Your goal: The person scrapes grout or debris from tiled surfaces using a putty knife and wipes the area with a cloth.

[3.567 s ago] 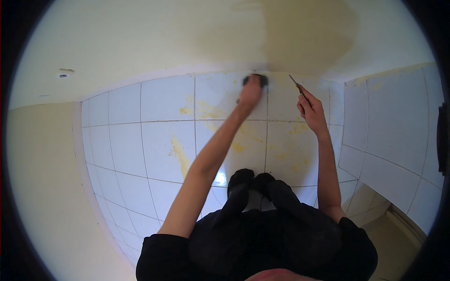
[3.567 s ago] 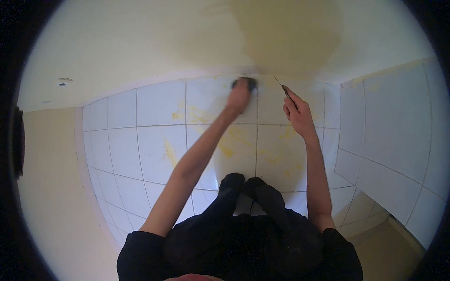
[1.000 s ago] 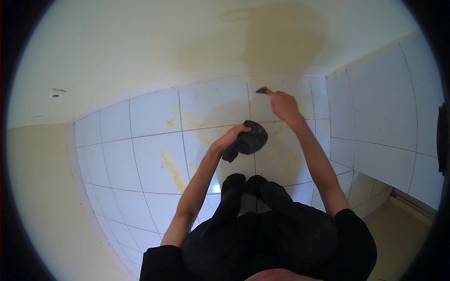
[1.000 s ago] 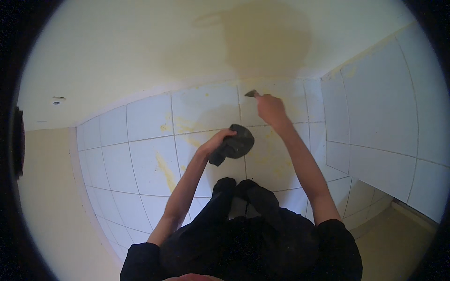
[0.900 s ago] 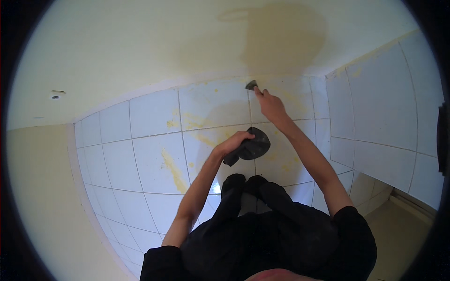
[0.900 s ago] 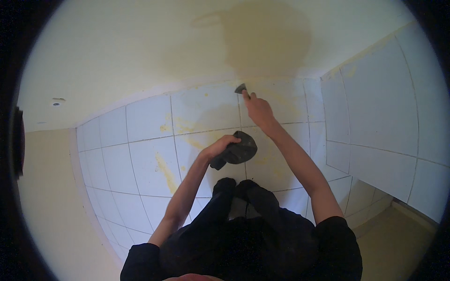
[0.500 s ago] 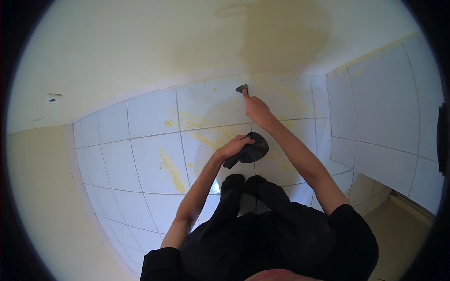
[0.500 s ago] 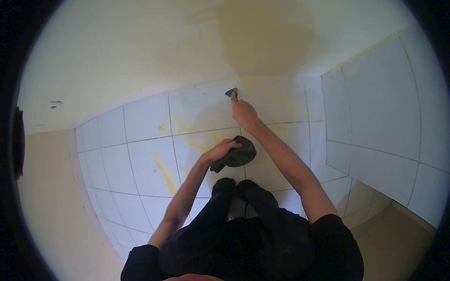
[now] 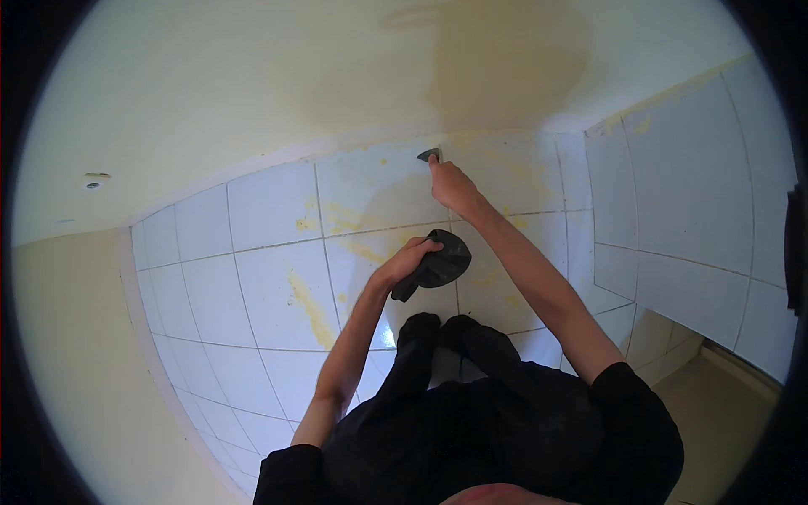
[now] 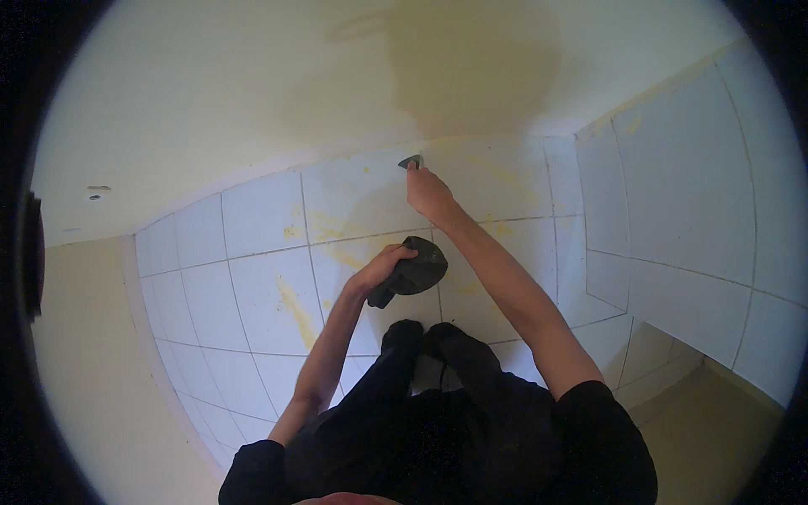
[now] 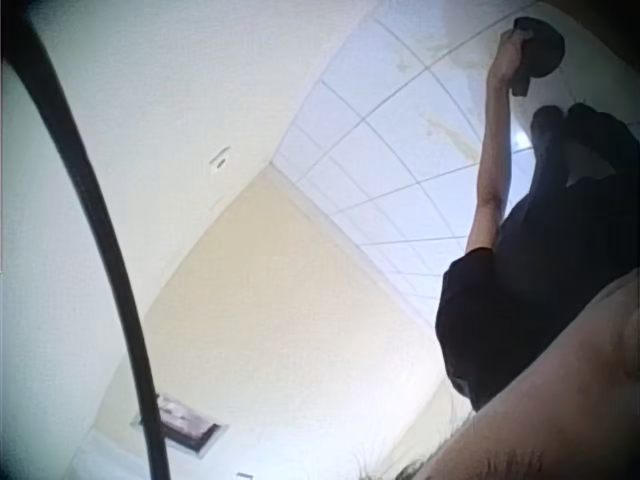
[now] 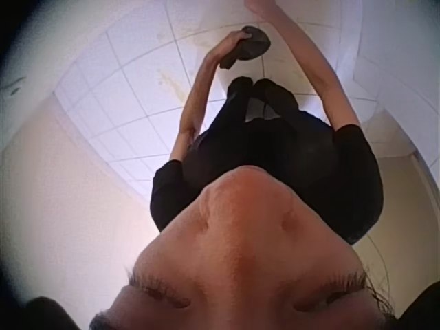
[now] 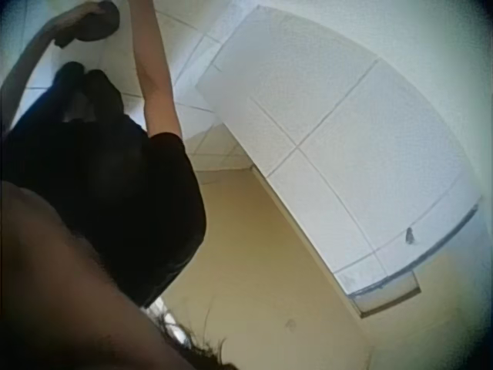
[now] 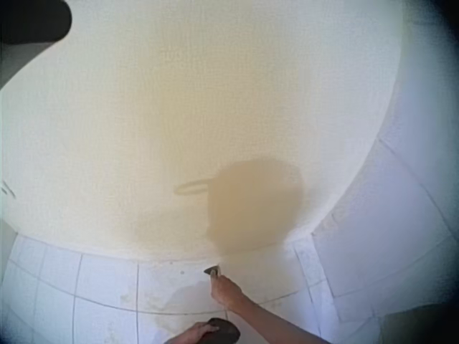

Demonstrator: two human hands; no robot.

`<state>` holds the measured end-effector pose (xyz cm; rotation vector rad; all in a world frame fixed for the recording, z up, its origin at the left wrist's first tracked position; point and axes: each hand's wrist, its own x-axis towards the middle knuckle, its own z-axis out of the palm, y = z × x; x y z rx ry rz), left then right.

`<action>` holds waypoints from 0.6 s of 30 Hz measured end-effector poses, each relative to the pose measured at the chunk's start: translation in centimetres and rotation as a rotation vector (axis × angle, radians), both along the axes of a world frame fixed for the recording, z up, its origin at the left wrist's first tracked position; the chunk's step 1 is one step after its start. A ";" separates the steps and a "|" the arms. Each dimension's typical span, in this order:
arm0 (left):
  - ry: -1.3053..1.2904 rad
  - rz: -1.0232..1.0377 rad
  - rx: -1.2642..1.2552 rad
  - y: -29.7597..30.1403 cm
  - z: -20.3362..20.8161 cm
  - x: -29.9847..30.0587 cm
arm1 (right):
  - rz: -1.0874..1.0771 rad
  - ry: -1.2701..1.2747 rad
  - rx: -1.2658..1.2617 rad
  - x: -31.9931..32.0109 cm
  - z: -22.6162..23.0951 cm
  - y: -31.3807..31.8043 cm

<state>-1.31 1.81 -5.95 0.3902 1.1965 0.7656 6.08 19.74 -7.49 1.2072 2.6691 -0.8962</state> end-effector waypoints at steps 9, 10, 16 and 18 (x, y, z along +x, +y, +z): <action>0.015 -0.052 -0.021 0.4 2.6 0.2 | -0.009 0.017 -0.024 0.2 -0.5 0.7; 0.017 -0.051 -0.021 0.4 2.6 0.2 | -0.019 0.021 -0.017 0.1 -0.4 0.7; 0.019 -0.077 0.001 0.4 2.5 0.3 | -0.029 0.032 -0.027 0.0 -0.2 0.5; 0.015 -0.067 -0.027 0.5 3.2 0.5 | -0.029 0.022 -0.036 0.0 -0.2 0.5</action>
